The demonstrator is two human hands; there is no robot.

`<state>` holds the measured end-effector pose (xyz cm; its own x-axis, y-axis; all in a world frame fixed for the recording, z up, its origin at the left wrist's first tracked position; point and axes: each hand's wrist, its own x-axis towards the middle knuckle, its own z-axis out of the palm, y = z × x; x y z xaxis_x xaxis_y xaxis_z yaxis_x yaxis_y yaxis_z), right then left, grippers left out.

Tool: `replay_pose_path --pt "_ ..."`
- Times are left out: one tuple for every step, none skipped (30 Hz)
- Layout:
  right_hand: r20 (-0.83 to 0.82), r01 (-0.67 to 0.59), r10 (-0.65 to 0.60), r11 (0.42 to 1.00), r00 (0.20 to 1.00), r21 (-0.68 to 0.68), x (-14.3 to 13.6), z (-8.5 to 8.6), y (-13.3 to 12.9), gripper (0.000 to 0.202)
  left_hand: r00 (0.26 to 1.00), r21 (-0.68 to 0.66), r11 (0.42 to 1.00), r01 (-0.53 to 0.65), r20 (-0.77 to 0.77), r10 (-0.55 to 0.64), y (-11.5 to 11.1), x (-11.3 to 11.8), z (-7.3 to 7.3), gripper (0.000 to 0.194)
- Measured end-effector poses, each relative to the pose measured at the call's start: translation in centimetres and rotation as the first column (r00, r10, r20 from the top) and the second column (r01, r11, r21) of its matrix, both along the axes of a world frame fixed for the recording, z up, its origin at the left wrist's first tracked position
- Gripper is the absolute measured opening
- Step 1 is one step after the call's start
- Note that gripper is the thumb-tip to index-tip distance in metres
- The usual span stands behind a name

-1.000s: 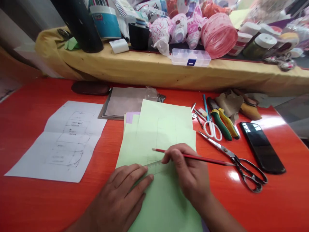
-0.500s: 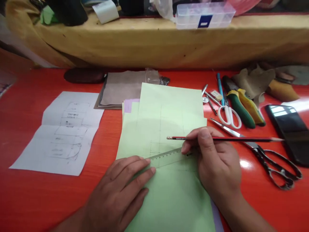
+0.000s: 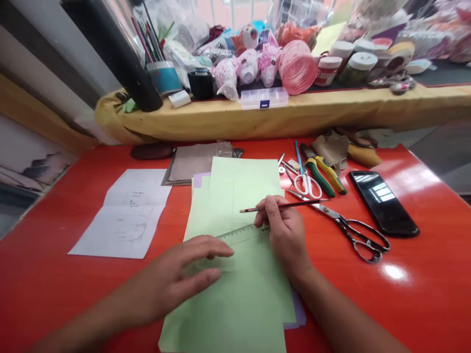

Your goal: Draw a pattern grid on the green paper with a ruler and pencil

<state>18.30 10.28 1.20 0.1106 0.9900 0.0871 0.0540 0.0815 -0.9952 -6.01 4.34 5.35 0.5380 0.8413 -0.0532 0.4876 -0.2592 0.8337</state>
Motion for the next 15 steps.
replay_pose_path --pt "-0.002 0.001 -0.001 1.000 1.000 0.006 0.0 -0.1 0.0 0.050 1.000 0.018 1.000 -0.001 -0.025 0.002 1.0 0.0 -0.4 0.025" --pt "-0.014 0.001 -0.001 1.000 1.000 0.008 0.1 -0.2 0.0 0.051 0.997 0.110 0.994 -0.028 -0.071 0.036 2.1 -0.2 -0.9 0.022" --pt "-0.030 -0.004 0.004 1.000 1.000 0.005 0.1 -0.3 0.0 0.052 0.989 0.174 0.981 -0.088 -0.100 0.106 3.0 -0.4 -1.5 0.022" --pt "-0.043 -0.012 0.012 1.000 0.999 0.000 0.1 -0.4 0.0 0.052 0.975 0.232 0.959 -0.162 -0.114 0.192 3.8 -0.8 -2.0 0.025" --pt "-0.055 -0.017 0.017 1.000 0.998 -0.003 0.1 -0.5 0.0 0.052 0.949 0.302 0.921 -0.247 -0.115 0.293 4.4 -1.2 -2.3 0.031" --pt "-0.060 -0.022 0.022 1.000 0.998 -0.004 0.2 -0.6 0.0 0.053 0.921 0.365 0.877 -0.312 -0.109 0.373 4.5 -1.5 -2.6 0.035" --pt "-0.065 -0.026 0.026 1.000 0.998 -0.003 0.2 -0.7 0.0 0.053 0.902 0.414 0.843 -0.343 -0.105 0.418 4.3 -1.7 -2.7 0.037" --pt "-0.069 -0.029 0.029 1.000 0.997 -0.002 0.2 -0.7 0.1 0.053 0.898 0.454 0.825 -0.337 -0.107 0.426 3.7 -1.8 -2.8 0.036" --pt "-0.073 -0.034 0.033 0.999 0.997 0.000 0.2 -0.8 0.1 0.054 0.910 0.488 0.822 -0.293 -0.121 0.396 2.9 -1.8 -2.9 0.034" --pt "-0.078 -0.037 0.037 0.999 0.996 0.001 0.2 -0.8 0.1 0.054 0.928 0.516 0.826 -0.226 -0.143 0.343 1.9 -1.5 -3.0 0.031" --pt "-0.083 -0.038 0.038 0.999 0.996 0.004 0.2 -0.8 0.1 0.054 0.945 0.540 0.829 -0.147 -0.172 0.280 0.8 -1.2 -3.3 0.030" --pt "-0.087 -0.038 0.038 0.999 0.995 0.007 0.2 -0.8 0.1 0.054 0.953 0.563 0.823 -0.075 -0.202 0.226 -0.2 -0.7 -3.6 0.030" --pt "-0.090 -0.036 0.037 0.999 0.995 0.010 0.2 -0.8 0.1 0.054 0.952 0.584 0.811 -0.027 -0.233 0.200 -1.2 -0.3 -4.0 0.032" --pt "-0.090 -0.035 0.036 0.999 0.995 0.014 0.2 -0.8 0.1 0.055 0.947 0.606 0.795 0.008 -0.260 0.189 -1.9 0.1 -4.5 0.033" --pt "-0.090 -0.034 0.035 0.999 0.995 0.017 0.2 -0.8 0.1 0.055 0.941 0.626 0.779 0.037 -0.285 0.184 -2.5 0.4 -4.9 0.035"
